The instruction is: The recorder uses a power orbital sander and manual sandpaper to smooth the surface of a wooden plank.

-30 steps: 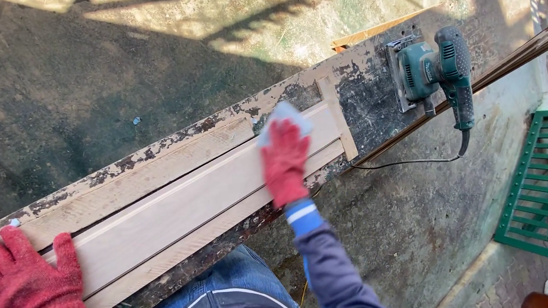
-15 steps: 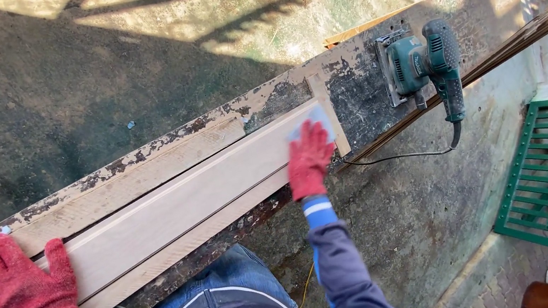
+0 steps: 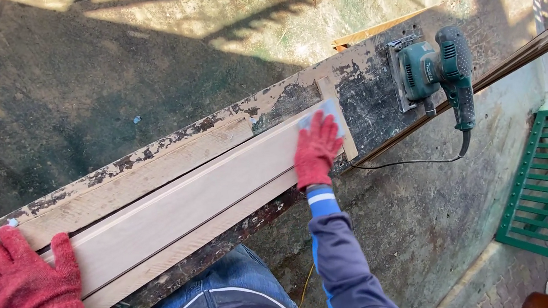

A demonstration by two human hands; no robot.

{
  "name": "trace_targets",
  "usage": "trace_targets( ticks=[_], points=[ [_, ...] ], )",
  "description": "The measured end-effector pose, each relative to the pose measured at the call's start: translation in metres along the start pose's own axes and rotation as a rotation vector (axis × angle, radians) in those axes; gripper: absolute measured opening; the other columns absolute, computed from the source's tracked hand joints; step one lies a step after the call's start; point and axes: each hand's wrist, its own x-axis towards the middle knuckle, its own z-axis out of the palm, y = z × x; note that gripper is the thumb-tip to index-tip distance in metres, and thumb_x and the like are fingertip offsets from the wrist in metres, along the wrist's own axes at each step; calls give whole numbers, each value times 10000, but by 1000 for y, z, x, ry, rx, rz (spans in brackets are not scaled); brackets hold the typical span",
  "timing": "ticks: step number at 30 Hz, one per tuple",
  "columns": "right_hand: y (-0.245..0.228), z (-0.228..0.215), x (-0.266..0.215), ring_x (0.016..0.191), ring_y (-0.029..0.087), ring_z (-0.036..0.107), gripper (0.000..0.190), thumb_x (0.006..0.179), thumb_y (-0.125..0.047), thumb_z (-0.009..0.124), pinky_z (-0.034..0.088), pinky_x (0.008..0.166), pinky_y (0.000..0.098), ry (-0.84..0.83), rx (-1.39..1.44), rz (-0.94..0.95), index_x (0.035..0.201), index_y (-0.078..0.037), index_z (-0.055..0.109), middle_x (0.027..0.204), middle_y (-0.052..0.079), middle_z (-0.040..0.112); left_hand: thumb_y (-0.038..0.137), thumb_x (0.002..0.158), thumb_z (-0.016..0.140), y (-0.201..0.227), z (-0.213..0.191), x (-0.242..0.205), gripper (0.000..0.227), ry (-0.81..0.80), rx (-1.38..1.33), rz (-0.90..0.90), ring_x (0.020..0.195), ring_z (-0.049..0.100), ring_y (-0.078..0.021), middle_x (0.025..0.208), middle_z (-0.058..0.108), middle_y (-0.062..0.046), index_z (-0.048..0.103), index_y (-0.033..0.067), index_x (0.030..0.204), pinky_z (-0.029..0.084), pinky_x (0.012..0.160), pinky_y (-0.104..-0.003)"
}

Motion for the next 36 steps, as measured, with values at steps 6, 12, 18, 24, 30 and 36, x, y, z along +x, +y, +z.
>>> trace_targets(
  ticks=[6,12,18,24,30,36],
  points=[
    [-153,-66,-211,1611,270,-54,658,1101,-507,274,-115,1294,533,-8,338,-973,1673,-183,284,1741,74,22,499,1158,631,9,-10,3,891,12,60,-3,1598,362,-603,1736,522,-472,646,-209,1699,19,1331,-618],
    [-38,-37,-58,1621,217,65,642,1105,-279,462,-85,1302,408,263,93,-615,1658,-128,172,1749,84,109,523,1151,593,7,-11,5,908,18,48,9,1572,364,-611,1713,517,-475,627,-205,1692,12,1315,-627],
    [-21,-15,-38,1601,281,-127,640,1151,-339,253,-201,1242,418,294,-157,-329,1667,-75,-20,1710,133,-161,468,1103,544,24,-34,17,903,1,-153,-20,1528,252,-665,1682,377,-517,506,-250,1650,-5,1206,-703],
    [-163,-59,-229,1624,236,42,631,1086,-502,367,-66,1313,538,-64,376,-1179,1659,-244,314,1739,20,114,448,1104,565,24,-33,15,887,17,-106,-2,1525,284,-659,1674,420,-514,541,-257,1641,12,1221,-689],
    [2,-10,-40,1601,259,-76,615,1146,-392,200,-164,1246,499,258,-274,-461,1695,-169,37,1732,96,-95,421,1092,575,26,-38,18,873,11,-124,7,1502,280,-680,1656,399,-528,522,-266,1629,19,1197,-712],
    [-82,-18,-111,1591,290,-127,739,1097,-428,338,-167,1261,474,306,-292,-497,1687,-109,27,1719,172,-130,439,1112,560,23,-33,16,863,14,-113,-11,1530,287,-668,1680,418,-517,554,-246,1637,11,1227,-703]
  ],
)
